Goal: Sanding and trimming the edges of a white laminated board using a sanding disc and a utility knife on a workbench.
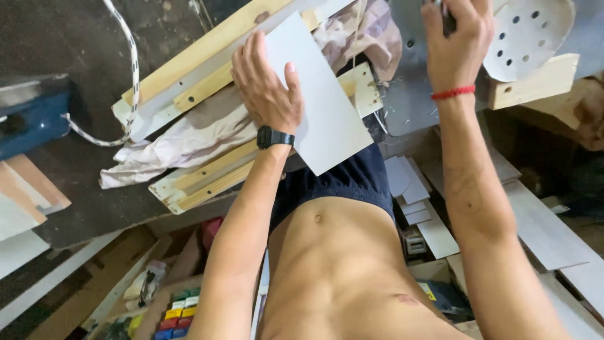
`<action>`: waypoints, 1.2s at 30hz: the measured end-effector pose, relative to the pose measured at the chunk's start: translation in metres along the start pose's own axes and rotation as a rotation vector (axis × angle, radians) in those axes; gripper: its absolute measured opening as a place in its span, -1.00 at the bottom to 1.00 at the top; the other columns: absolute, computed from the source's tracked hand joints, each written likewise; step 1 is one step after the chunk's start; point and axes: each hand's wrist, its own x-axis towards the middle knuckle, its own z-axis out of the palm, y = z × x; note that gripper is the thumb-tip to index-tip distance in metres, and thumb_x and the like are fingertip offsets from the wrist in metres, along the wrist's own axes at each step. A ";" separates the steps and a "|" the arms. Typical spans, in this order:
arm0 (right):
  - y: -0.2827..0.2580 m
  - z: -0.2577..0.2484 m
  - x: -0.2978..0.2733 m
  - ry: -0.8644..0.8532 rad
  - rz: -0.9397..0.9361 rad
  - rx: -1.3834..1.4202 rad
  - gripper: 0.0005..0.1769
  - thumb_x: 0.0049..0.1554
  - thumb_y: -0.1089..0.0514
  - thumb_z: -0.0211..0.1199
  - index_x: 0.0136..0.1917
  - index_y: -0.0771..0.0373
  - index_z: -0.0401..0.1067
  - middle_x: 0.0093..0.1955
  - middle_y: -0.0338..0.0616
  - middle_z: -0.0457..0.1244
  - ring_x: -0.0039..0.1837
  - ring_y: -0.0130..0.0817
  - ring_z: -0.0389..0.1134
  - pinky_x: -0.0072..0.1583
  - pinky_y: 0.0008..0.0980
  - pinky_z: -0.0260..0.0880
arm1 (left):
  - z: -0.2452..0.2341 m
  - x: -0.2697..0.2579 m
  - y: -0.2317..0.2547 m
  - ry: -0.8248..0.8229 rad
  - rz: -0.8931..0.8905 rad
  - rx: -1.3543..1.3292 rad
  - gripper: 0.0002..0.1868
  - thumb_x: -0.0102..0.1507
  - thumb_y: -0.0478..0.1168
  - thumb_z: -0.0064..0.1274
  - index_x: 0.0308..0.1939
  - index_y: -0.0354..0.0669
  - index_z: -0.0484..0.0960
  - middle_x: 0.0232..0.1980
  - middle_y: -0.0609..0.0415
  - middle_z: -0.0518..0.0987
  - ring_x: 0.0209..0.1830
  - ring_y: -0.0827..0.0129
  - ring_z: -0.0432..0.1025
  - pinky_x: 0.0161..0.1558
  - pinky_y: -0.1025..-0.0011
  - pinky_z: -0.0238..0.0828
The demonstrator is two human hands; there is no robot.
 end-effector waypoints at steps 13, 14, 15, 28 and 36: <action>0.033 -0.016 -0.096 -0.024 0.195 -0.405 -0.59 0.11 0.11 0.71 0.18 0.15 0.66 -0.03 -0.14 0.24 0.00 -0.19 0.29 -0.05 -0.17 0.40 | -0.004 0.003 0.001 0.019 0.111 0.081 -0.24 0.50 0.36 -0.46 0.48 -0.14 0.30 0.46 -0.15 0.44 0.47 -0.12 0.31 0.41 -0.19 0.30; 0.029 -0.019 -0.094 -0.022 0.197 -0.407 -0.59 0.11 0.11 0.71 0.18 0.15 0.66 -0.03 -0.14 0.24 0.00 -0.19 0.29 -0.05 -0.17 0.40 | -0.004 0.003 0.000 0.018 0.113 0.079 -0.24 0.50 0.36 -0.46 0.48 -0.14 0.30 0.46 -0.15 0.44 0.47 -0.12 0.31 0.41 -0.19 0.30; 0.024 -0.021 -0.092 -0.005 0.183 -0.366 -0.57 0.11 0.12 0.72 0.19 0.19 0.64 -0.01 -0.12 0.23 0.01 -0.18 0.29 -0.07 -0.19 0.42 | -0.005 0.003 -0.001 0.023 0.115 0.089 -0.25 0.50 0.35 -0.45 0.46 -0.14 0.31 0.45 -0.15 0.44 0.47 -0.09 0.31 0.41 -0.18 0.31; 0.106 -0.098 -0.060 -0.219 0.440 -0.550 0.52 0.20 -0.38 1.00 0.81 0.09 -0.17 0.77 0.09 -0.27 0.75 0.04 -0.20 0.55 0.08 0.12 | 0.009 -0.001 -0.010 -0.011 0.062 0.140 -0.23 0.46 0.38 -0.46 0.53 -0.05 0.26 0.52 -0.09 0.40 0.56 -0.02 0.25 0.48 -0.20 0.22; 0.075 -0.095 -0.046 -0.425 0.495 -0.395 -0.09 0.45 0.20 0.40 0.71 0.38 -0.22 0.75 0.27 -0.25 0.73 0.17 -0.29 0.67 0.26 -0.15 | 0.009 0.001 -0.011 -0.055 0.074 0.139 -0.24 0.46 0.36 -0.41 0.54 -0.06 0.23 0.54 -0.09 0.37 0.59 -0.03 0.23 0.53 -0.24 0.21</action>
